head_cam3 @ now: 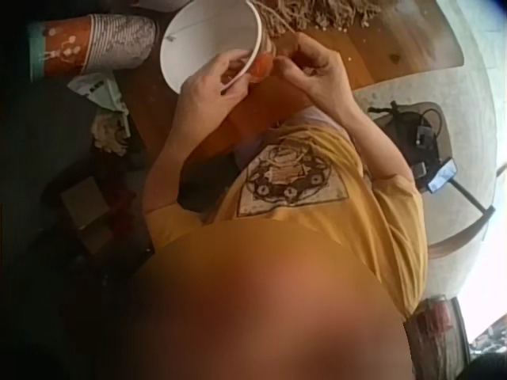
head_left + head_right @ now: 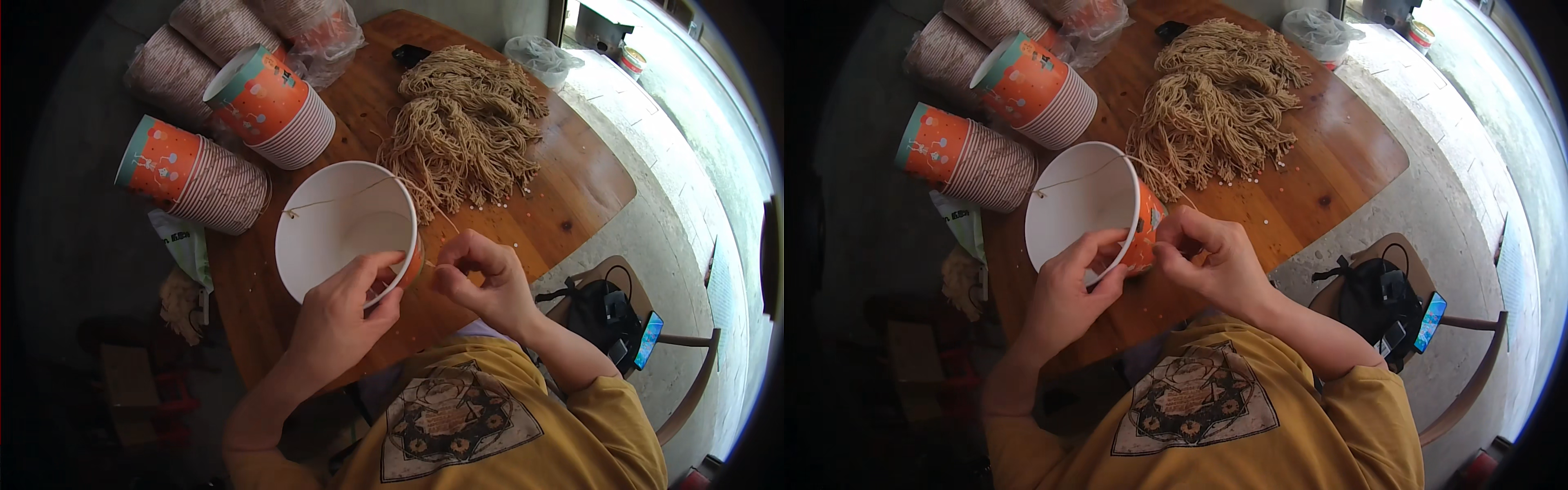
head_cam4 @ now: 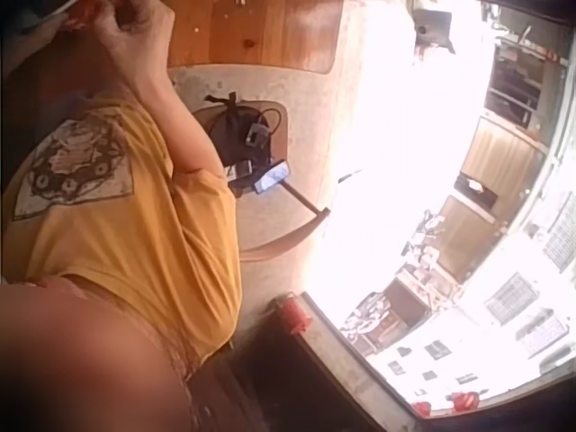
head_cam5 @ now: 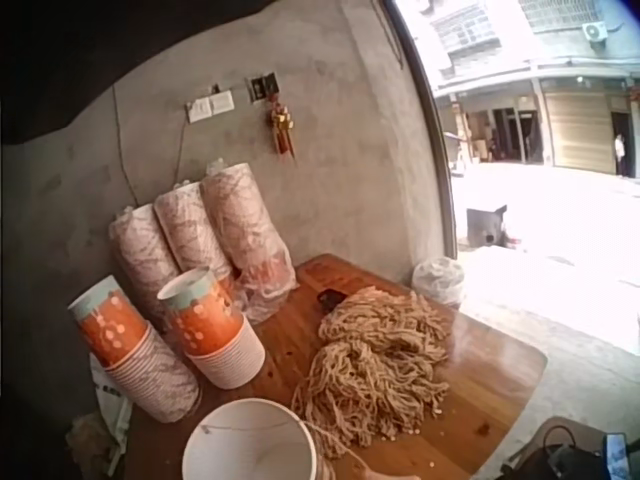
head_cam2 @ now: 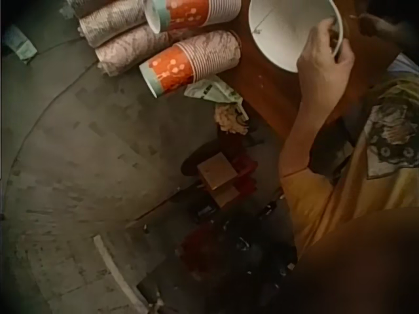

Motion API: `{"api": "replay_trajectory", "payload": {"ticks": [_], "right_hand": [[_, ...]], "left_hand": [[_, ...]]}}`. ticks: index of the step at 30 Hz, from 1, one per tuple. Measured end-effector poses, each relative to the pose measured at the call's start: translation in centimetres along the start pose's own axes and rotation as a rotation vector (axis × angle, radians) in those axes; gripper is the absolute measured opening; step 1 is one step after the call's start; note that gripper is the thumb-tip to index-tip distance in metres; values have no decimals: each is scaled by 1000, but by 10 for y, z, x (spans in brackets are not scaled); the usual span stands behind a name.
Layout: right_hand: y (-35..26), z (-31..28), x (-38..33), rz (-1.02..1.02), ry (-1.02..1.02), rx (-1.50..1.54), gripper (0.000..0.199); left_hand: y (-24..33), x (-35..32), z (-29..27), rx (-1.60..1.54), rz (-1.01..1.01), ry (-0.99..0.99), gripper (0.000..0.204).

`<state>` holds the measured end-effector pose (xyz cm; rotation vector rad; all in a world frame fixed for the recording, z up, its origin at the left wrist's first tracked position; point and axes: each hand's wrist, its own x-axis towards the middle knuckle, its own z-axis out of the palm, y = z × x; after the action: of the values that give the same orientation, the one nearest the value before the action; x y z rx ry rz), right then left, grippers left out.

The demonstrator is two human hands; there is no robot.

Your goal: Thread handles onto paper containers.

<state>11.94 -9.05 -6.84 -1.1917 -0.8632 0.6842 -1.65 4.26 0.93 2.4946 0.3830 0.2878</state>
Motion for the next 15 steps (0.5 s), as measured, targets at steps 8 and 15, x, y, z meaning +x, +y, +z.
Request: {"api": "replay_trajectory", "payload": {"ticks": [8, 15], "right_hand": [[-6, 22, 22, -329, 62, -193, 9], [-5, 26, 31, -329, 58, -209, 9]], "left_hand": [[-1, 1, -23, -413, -194, -33, 34], [3, 1, -27, -429, -221, -55, 33]]}}
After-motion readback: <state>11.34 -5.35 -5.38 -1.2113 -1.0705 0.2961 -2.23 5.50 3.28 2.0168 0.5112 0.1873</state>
